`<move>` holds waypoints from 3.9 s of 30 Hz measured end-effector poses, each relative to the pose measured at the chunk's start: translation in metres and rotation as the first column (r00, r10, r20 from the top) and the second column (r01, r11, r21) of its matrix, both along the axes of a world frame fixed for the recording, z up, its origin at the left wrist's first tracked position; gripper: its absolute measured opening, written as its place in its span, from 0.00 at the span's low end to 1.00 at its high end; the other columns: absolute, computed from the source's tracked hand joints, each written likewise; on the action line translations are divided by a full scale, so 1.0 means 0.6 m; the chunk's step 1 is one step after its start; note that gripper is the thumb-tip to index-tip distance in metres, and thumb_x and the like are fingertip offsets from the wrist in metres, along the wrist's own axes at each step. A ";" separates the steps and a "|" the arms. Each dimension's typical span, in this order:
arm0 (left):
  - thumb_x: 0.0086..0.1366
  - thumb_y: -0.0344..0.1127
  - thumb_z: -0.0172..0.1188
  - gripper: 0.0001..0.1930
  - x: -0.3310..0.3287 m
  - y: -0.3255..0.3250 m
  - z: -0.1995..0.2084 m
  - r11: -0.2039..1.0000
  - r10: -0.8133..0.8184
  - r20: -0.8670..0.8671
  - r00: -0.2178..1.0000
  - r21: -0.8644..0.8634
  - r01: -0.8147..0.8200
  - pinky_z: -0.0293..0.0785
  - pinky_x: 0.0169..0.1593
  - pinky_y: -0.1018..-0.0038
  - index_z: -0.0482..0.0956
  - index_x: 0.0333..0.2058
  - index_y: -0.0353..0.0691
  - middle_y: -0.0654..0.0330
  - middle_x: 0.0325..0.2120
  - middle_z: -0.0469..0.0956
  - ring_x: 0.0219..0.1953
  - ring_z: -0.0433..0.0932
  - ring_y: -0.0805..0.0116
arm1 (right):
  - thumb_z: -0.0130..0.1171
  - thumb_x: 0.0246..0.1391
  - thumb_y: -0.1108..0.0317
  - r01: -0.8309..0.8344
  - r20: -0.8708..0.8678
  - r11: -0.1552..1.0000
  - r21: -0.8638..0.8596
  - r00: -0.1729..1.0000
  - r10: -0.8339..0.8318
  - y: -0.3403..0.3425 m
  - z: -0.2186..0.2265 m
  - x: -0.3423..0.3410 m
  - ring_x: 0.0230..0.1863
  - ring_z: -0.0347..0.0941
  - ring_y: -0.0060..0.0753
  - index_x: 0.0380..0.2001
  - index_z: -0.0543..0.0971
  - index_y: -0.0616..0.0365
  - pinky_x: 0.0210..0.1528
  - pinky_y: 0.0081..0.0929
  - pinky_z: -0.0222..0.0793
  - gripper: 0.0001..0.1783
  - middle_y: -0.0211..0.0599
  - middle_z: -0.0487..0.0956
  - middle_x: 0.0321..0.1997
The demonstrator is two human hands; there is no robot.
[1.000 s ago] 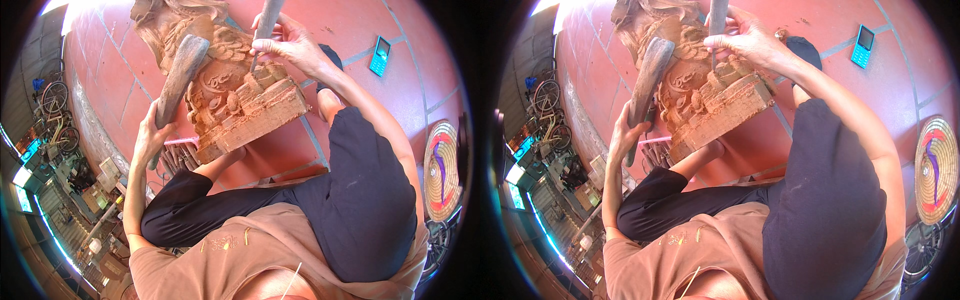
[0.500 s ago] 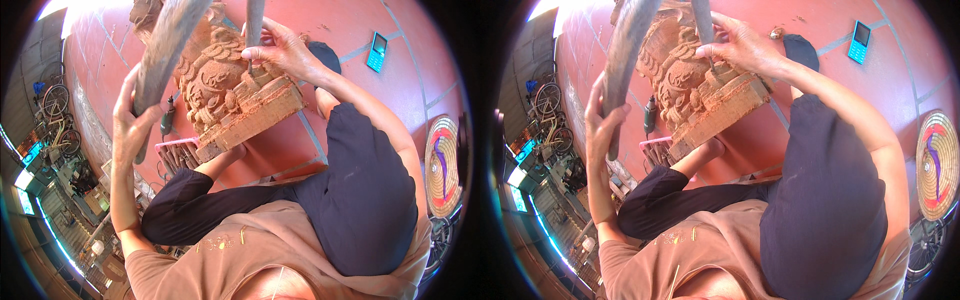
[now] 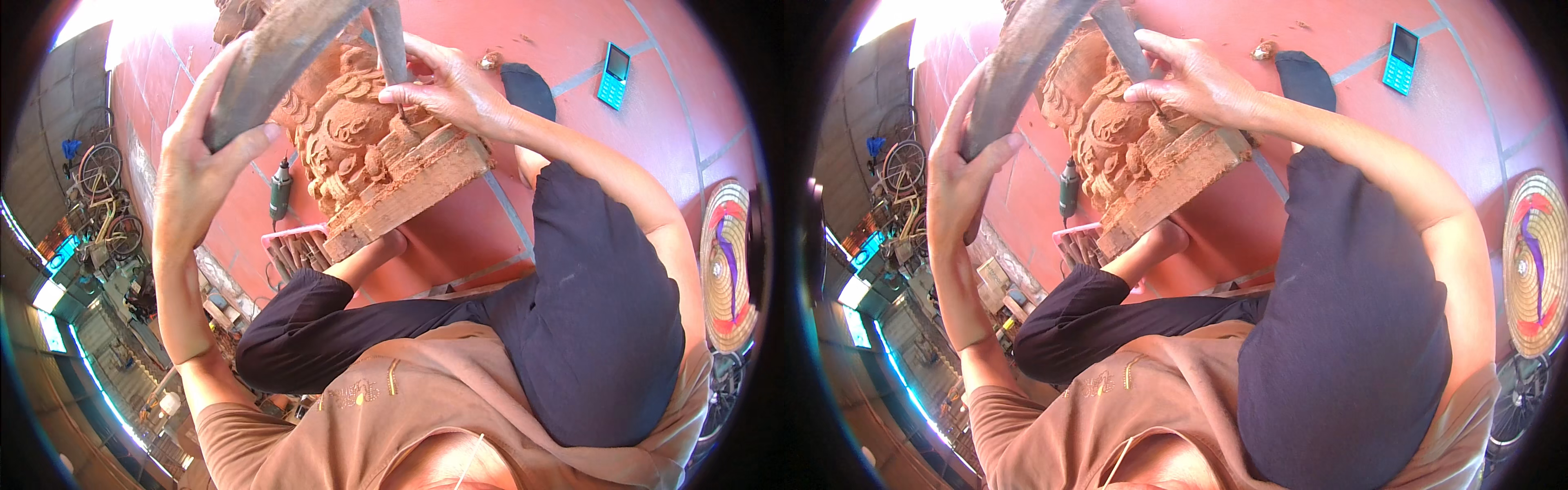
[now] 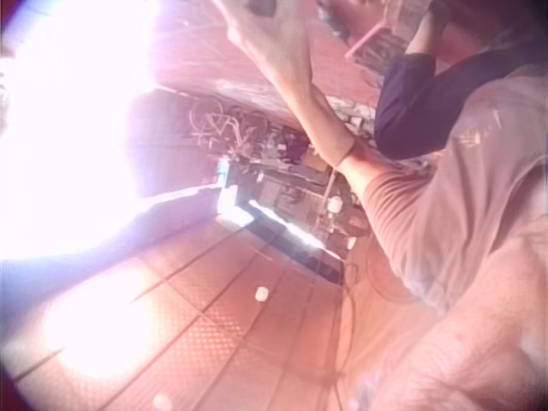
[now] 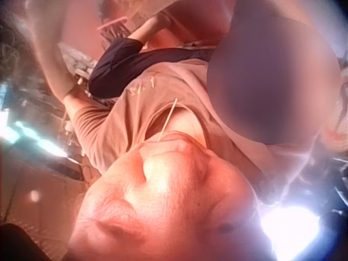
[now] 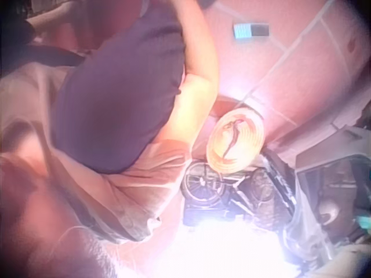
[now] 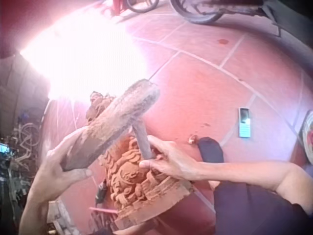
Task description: The person carves a wooden statue using a chisel and a wooden mallet. They repeatedly strike the chisel to shape the intricate details of the figure, focusing on the upper body and head area.
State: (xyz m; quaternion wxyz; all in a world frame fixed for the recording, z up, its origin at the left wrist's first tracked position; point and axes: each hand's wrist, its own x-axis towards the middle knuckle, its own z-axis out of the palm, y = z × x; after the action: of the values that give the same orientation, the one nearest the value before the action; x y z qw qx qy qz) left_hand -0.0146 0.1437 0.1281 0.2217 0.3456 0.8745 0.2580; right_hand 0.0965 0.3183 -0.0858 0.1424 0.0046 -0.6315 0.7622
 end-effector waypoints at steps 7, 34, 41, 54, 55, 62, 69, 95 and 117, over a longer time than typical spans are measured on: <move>0.52 0.31 0.68 0.40 0.020 0.020 0.029 0.977 0.126 0.001 0.992 0.176 -0.124 0.66 0.59 0.70 0.64 0.65 0.37 0.49 0.53 0.75 0.55 0.74 0.66 | 0.69 0.51 0.67 0.030 -0.007 0.979 0.201 1.000 -0.029 0.007 0.000 0.006 0.32 0.72 0.22 0.46 0.73 0.60 0.34 0.27 0.71 0.21 0.33 0.77 0.31; 0.53 0.28 0.68 0.39 0.017 -0.048 -0.006 0.996 0.018 -0.052 0.998 -0.083 -0.023 0.67 0.60 0.67 0.63 0.65 0.40 0.51 0.55 0.75 0.56 0.73 0.62 | 0.61 0.58 0.73 -0.057 0.206 0.986 -0.155 0.975 0.089 0.011 -0.004 0.010 0.41 0.75 0.20 0.43 0.73 0.58 0.43 0.23 0.76 0.11 0.29 0.76 0.39; 0.52 0.27 0.66 0.40 0.007 -0.060 0.006 0.997 0.079 -0.028 0.996 0.000 -0.079 0.63 0.63 0.67 0.62 0.65 0.32 0.49 0.58 0.71 0.59 0.71 0.60 | 0.64 0.55 0.74 -0.063 0.178 0.989 0.133 0.983 0.039 0.010 0.017 0.015 0.42 0.76 0.19 0.42 0.75 0.59 0.45 0.22 0.75 0.12 0.27 0.78 0.39; 0.51 0.29 0.65 0.41 0.018 -0.042 0.022 0.989 0.099 -0.058 0.993 0.115 -0.091 0.70 0.52 0.76 0.61 0.65 0.32 0.51 0.49 0.77 0.49 0.78 0.68 | 0.63 0.56 0.67 -0.022 0.137 0.996 -0.083 0.990 0.033 0.002 0.002 -0.003 0.34 0.75 0.19 0.43 0.76 0.62 0.34 0.20 0.75 0.14 0.31 0.77 0.36; 0.51 0.29 0.65 0.41 0.019 -0.039 0.025 0.988 0.102 -0.060 0.993 0.122 -0.095 0.70 0.52 0.76 0.61 0.65 0.32 0.51 0.49 0.77 0.48 0.78 0.68 | 0.63 0.56 0.67 -0.024 0.120 0.997 -0.079 0.992 0.033 0.002 0.000 -0.004 0.34 0.76 0.19 0.44 0.76 0.62 0.34 0.20 0.75 0.14 0.31 0.77 0.36; 0.51 0.29 0.64 0.42 0.034 -0.026 0.034 0.964 0.151 -0.053 0.987 0.227 -0.135 0.70 0.48 0.78 0.60 0.66 0.33 0.52 0.48 0.78 0.45 0.79 0.71 | 0.64 0.55 0.66 -0.021 0.137 0.999 -0.029 0.990 0.024 0.005 -0.008 -0.004 0.30 0.77 0.21 0.45 0.76 0.62 0.33 0.22 0.75 0.16 0.32 0.78 0.32; 0.52 0.25 0.68 0.40 0.020 -0.034 0.006 0.994 -0.102 -0.203 0.974 -0.067 0.090 0.69 0.59 0.69 0.64 0.65 0.38 0.54 0.55 0.75 0.56 0.74 0.64 | 0.67 0.55 0.67 -0.041 0.104 0.968 0.247 0.994 0.016 0.007 0.018 -0.001 0.35 0.74 0.19 0.42 0.75 0.60 0.41 0.25 0.75 0.15 0.28 0.77 0.33; 0.55 0.31 0.68 0.38 0.013 -0.014 -0.009 0.970 -0.192 -0.223 0.956 -0.192 0.150 0.72 0.56 0.67 0.64 0.65 0.46 0.50 0.53 0.77 0.53 0.78 0.63 | 0.64 0.55 0.67 0.019 0.194 0.994 -0.110 0.981 0.002 0.012 -0.012 -0.008 0.30 0.74 0.22 0.50 0.72 0.62 0.32 0.23 0.73 0.21 0.31 0.77 0.29; 0.52 0.28 0.66 0.40 0.017 -0.031 0.010 0.997 -0.018 -0.017 1.000 0.077 0.020 0.64 0.62 0.68 0.63 0.64 0.31 0.50 0.57 0.71 0.59 0.72 0.62 | 0.62 0.57 0.75 -0.024 0.168 0.991 -0.128 0.985 0.045 0.016 0.002 0.019 0.41 0.78 0.22 0.44 0.73 0.58 0.45 0.23 0.76 0.13 0.28 0.77 0.39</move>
State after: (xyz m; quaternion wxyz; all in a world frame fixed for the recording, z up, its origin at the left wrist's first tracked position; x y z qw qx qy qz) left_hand -0.0047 0.1250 0.1340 0.2033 0.3644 0.8624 0.2867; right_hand 0.1077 0.3279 -0.0848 0.0747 -0.0586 -0.5918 0.8005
